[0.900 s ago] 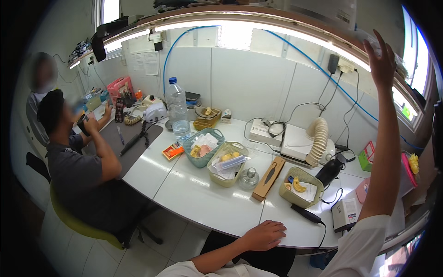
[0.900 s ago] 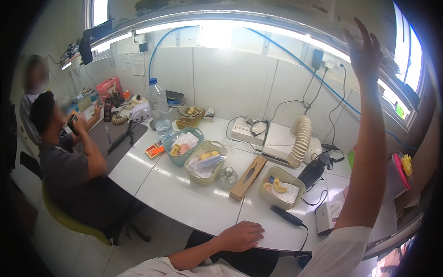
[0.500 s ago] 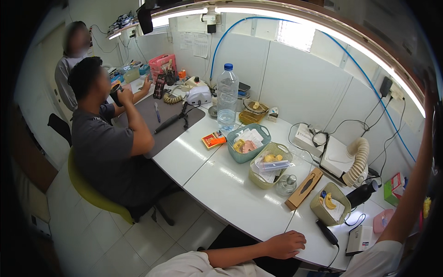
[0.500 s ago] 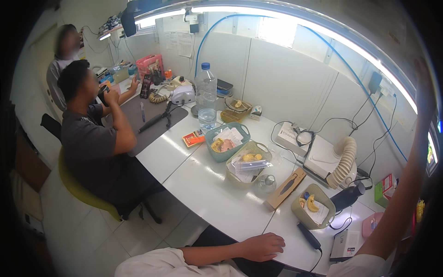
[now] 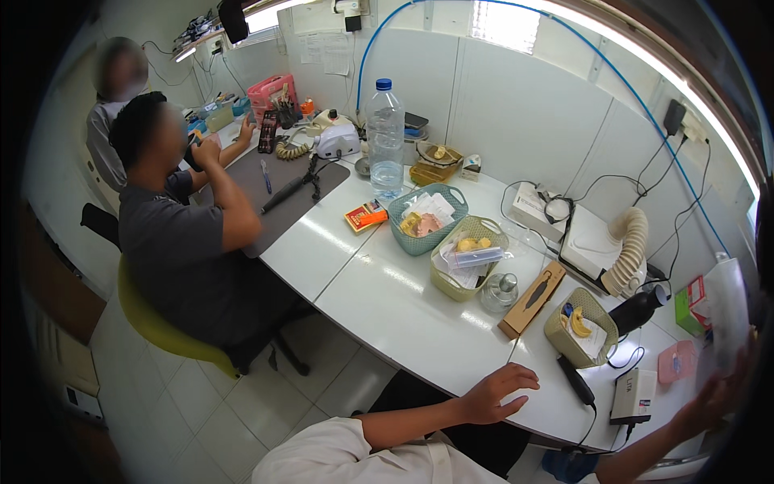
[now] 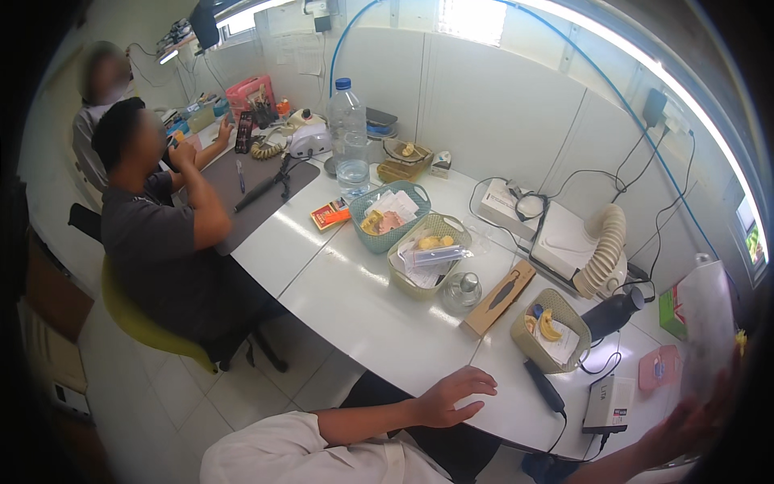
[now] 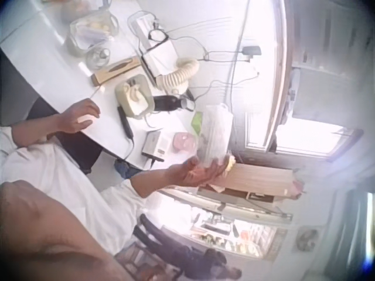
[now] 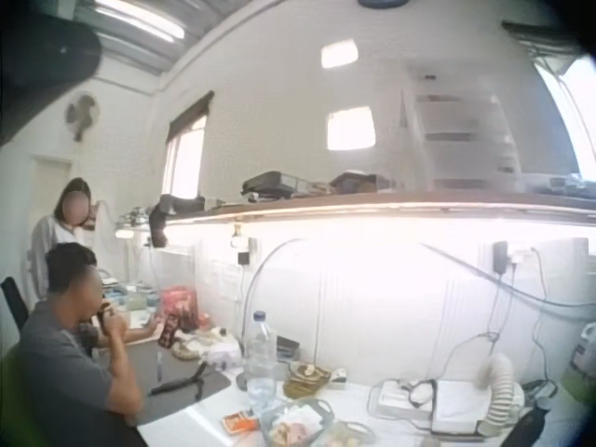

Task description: The person uses a fine brush to apply red paint to a small yellow dental mold. They dip the brush into a small container of paint and carefully color specific areas of the mold while holding it in their left hand. The task involves precise hand movements to apply the paint to the object's surface.

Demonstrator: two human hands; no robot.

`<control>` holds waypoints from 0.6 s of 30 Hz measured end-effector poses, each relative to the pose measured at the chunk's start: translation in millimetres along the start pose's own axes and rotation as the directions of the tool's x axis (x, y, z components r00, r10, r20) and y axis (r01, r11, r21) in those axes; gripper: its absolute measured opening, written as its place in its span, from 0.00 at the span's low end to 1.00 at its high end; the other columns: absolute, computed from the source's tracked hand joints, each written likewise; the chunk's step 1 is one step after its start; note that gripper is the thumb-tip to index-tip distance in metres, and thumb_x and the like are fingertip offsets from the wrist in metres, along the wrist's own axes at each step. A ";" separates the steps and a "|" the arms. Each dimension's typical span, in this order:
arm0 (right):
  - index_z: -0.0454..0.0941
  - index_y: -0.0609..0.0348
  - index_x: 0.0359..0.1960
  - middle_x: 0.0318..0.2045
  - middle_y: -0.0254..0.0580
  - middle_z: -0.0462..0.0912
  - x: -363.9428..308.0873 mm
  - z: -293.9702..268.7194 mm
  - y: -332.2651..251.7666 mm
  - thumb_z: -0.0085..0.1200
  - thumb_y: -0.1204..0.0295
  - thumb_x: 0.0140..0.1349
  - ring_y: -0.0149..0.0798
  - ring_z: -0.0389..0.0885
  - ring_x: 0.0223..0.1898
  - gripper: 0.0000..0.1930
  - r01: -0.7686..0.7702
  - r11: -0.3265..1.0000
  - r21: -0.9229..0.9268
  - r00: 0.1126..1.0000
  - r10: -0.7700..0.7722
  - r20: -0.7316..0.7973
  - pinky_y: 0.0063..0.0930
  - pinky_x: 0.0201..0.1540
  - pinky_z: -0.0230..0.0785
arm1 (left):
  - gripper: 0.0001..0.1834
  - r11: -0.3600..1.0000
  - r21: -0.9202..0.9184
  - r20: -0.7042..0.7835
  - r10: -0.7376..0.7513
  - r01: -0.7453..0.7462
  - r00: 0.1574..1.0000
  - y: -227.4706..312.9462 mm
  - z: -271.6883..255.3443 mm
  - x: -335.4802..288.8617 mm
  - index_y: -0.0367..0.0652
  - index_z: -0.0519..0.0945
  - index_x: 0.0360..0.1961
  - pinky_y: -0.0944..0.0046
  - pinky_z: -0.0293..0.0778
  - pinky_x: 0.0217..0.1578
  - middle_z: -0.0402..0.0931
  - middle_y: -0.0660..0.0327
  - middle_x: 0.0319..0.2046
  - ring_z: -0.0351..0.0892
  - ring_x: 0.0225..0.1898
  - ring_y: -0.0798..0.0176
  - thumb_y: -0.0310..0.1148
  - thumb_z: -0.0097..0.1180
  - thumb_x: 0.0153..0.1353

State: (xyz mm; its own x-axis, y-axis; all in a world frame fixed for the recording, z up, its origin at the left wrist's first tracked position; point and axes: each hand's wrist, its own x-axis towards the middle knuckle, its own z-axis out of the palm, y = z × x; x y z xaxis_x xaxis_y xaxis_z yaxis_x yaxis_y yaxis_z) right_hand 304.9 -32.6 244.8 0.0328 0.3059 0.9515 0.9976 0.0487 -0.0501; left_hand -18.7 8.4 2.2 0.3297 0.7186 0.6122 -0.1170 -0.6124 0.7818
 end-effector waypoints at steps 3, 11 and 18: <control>0.71 0.53 0.58 0.69 0.58 0.64 -64.4 31.0 -48.7 0.49 0.48 0.71 0.57 0.59 0.71 0.25 -0.065 0.844 0.532 0.982 -0.040 0.182 0.55 0.72 0.51 | 0.16 0.990 0.112 -0.125 0.101 -0.087 0.987 11.4 -8.9 -0.1 0.42 0.79 0.51 0.52 0.71 0.56 0.76 0.52 0.52 0.73 0.57 0.48 0.26 0.60 0.60; 0.82 0.56 0.38 0.63 0.60 0.69 -214.2 78.2 -125.1 0.69 0.76 0.45 0.56 0.74 0.62 0.16 -0.571 0.347 0.744 0.723 -0.216 0.656 0.46 0.62 0.67 | 0.20 0.900 0.423 0.260 -0.007 -0.108 0.965 36.2 -62.2 27.1 0.45 0.78 0.54 0.50 0.67 0.59 0.74 0.53 0.55 0.73 0.57 0.46 0.42 0.60 0.65; 0.84 0.57 0.38 0.62 0.53 0.73 -222.1 77.6 -117.6 0.70 0.76 0.40 0.56 0.75 0.62 0.18 -0.610 0.453 0.651 0.570 -0.321 0.757 0.44 0.64 0.67 | 0.13 0.836 0.549 0.460 -0.307 0.005 0.833 5.6 -59.0 34.3 0.45 0.78 0.48 0.51 0.70 0.50 0.78 0.57 0.45 0.76 0.48 0.52 0.39 0.56 0.67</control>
State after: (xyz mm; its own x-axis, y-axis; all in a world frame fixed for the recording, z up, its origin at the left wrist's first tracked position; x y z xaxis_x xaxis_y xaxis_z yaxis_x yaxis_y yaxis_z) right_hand 175.5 -32.5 15.9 -0.3478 0.8782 0.3282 0.3917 0.4542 -0.8002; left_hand -63.4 49.0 34.6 0.7416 0.6352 0.2158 0.4183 -0.6893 0.5914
